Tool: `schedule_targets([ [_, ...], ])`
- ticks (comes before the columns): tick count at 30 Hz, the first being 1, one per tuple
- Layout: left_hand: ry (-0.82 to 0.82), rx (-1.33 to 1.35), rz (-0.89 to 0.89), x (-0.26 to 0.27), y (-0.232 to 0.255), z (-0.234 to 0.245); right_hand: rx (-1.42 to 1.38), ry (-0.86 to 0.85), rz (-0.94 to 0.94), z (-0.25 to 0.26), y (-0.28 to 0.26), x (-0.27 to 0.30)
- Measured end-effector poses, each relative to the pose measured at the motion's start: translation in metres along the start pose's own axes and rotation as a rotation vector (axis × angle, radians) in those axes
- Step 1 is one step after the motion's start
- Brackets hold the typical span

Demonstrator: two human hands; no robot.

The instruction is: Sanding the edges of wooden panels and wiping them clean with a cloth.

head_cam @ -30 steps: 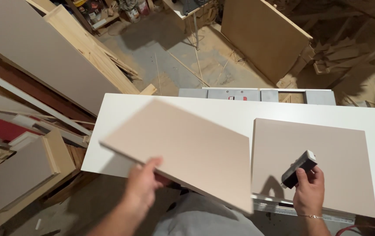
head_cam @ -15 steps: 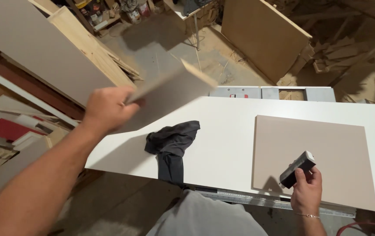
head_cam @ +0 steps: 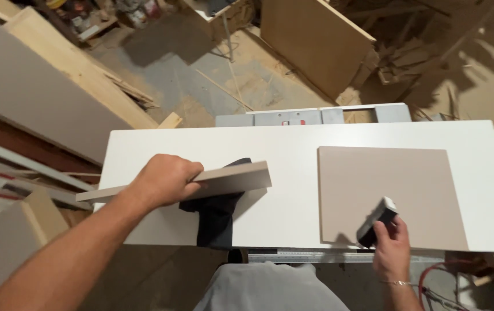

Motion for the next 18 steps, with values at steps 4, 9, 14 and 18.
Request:
schedule_targets([
  [4, -0.011, -0.009, -0.099, -0.023, 0.034, 0.005, 0.043, -0.147, -0.030, -0.025, -0.017, 0.015],
  [9, -0.036, 0.171, -0.121, -0.040, 0.075, 0.034, -0.277, -0.570, 0.146, -0.087, -0.032, 0.036],
  [14, 0.100, 0.206, -0.128, -0.067, 0.103, 0.029, -0.415, -0.635, 0.166, -0.132, -0.098, 0.078],
  [18, 0.230, 0.162, -0.144, -0.088, 0.138, 0.021, -0.434, -0.661, 0.198, -0.138, -0.110, 0.088],
])
Point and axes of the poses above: each hand's wrist, its own x-axis away from the middle knuckle, its own z-axis out of the back of the hand, y = z × x, the point moved 4 cm from there along -x, towards the middle knuckle, and after that the axes turned 11 degrees about -z, right-handed, at the moved point
